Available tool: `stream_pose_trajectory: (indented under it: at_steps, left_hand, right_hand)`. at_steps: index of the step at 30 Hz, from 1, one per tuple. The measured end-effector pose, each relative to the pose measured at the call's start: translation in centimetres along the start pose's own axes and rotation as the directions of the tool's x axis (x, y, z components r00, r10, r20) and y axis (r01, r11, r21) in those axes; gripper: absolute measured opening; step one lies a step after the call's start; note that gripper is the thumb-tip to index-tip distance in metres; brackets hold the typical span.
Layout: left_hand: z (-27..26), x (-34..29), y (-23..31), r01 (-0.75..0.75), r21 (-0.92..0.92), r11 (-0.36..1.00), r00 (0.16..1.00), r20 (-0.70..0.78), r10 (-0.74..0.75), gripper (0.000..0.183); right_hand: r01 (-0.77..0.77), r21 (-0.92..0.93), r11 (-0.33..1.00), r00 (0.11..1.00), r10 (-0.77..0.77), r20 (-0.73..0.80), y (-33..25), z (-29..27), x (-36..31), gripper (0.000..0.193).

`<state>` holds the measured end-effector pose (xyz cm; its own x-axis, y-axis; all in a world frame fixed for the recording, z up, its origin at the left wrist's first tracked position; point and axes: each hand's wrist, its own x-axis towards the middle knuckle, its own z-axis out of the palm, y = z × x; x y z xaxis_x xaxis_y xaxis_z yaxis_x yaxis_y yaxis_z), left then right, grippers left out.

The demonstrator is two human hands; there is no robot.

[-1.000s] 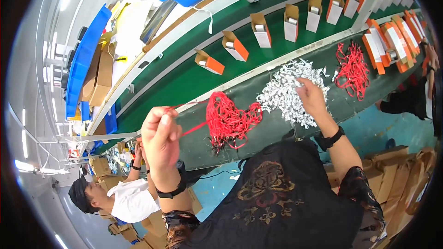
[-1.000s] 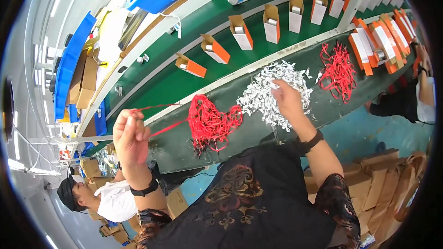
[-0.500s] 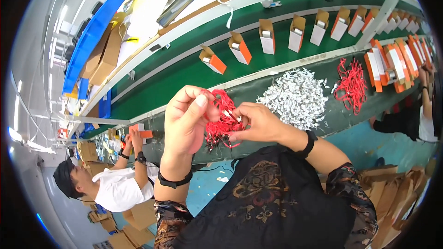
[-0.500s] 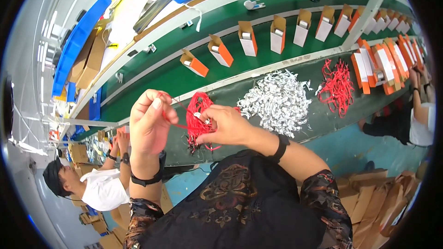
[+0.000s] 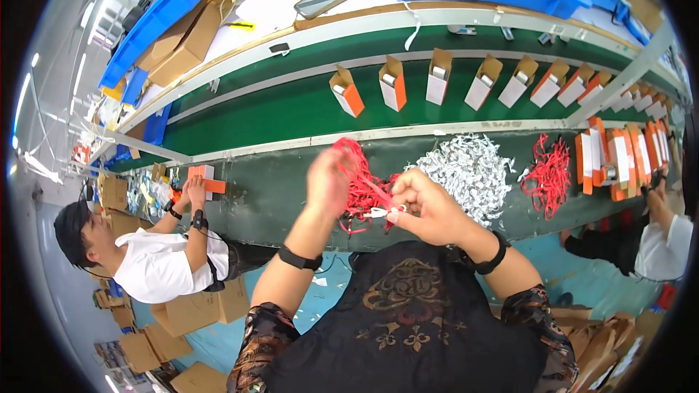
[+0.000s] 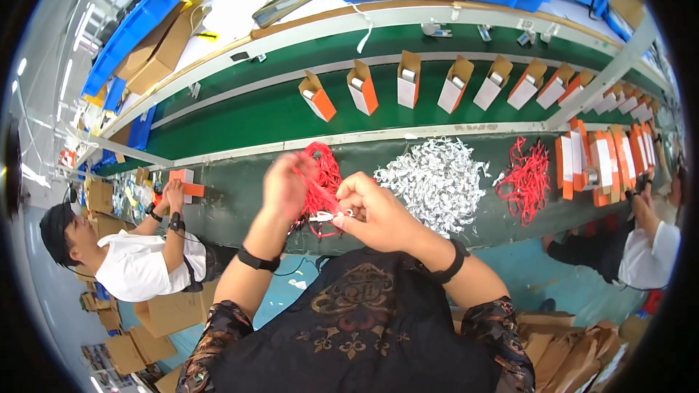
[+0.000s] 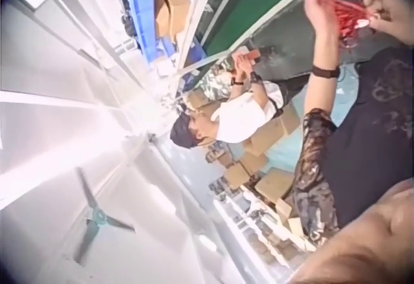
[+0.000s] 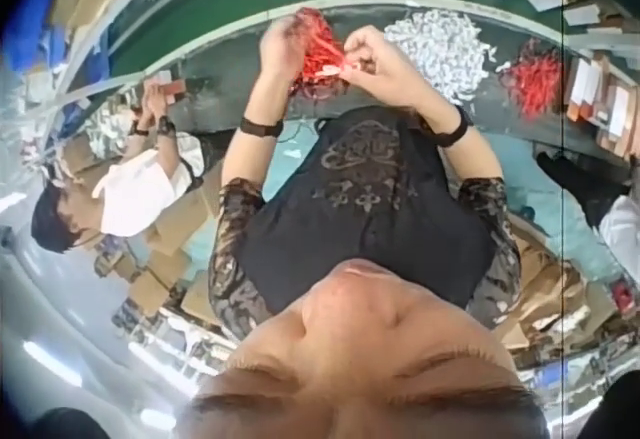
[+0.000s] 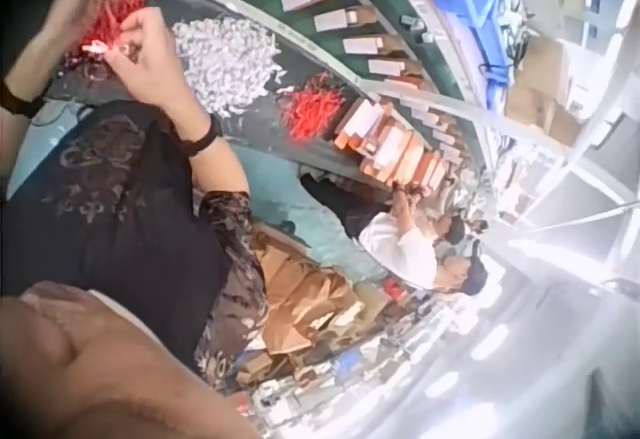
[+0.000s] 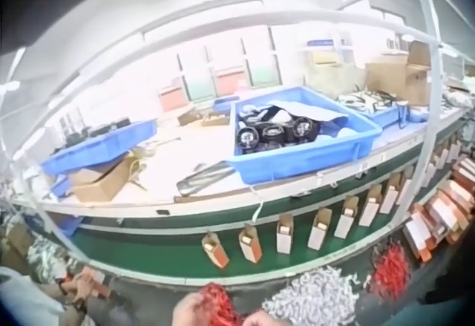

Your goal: Folding small cardboard boxes and assembling tags or components with strings on an assembly line.

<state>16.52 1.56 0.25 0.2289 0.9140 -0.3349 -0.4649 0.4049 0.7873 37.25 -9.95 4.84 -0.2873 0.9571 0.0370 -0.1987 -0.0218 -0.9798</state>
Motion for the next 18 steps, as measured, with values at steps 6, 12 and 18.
stream_pose_trajectory:
  at_steps: [6, 12, 18]
  left_hand:
    - [2.1, -5.7, -8.4, 0.636, -0.262, 0.725, 0.711, 0.564, -0.42, 0.021]
    - [3.0, -6.9, -3.1, 0.344, -0.222, 0.912, 0.832, 0.522, -0.187, 0.007]
    - [1.1, -4.8, 0.5, -0.201, 0.338, 0.92, 0.885, 0.466, 0.022, 0.006]
  right_hand:
    - [0.2, -0.669, 0.716, 0.823, -0.493, -0.281, -4.7, -1.5, 1.8, 0.011]
    - [0.164, -0.94, 0.3, 0.853, -0.522, -0.017, -4.0, -5.8, 2.2, 0.017]
    - [0.098, -0.409, 0.907, 0.855, 0.133, 0.501, -5.6, -2.3, 2.0, 0.006]
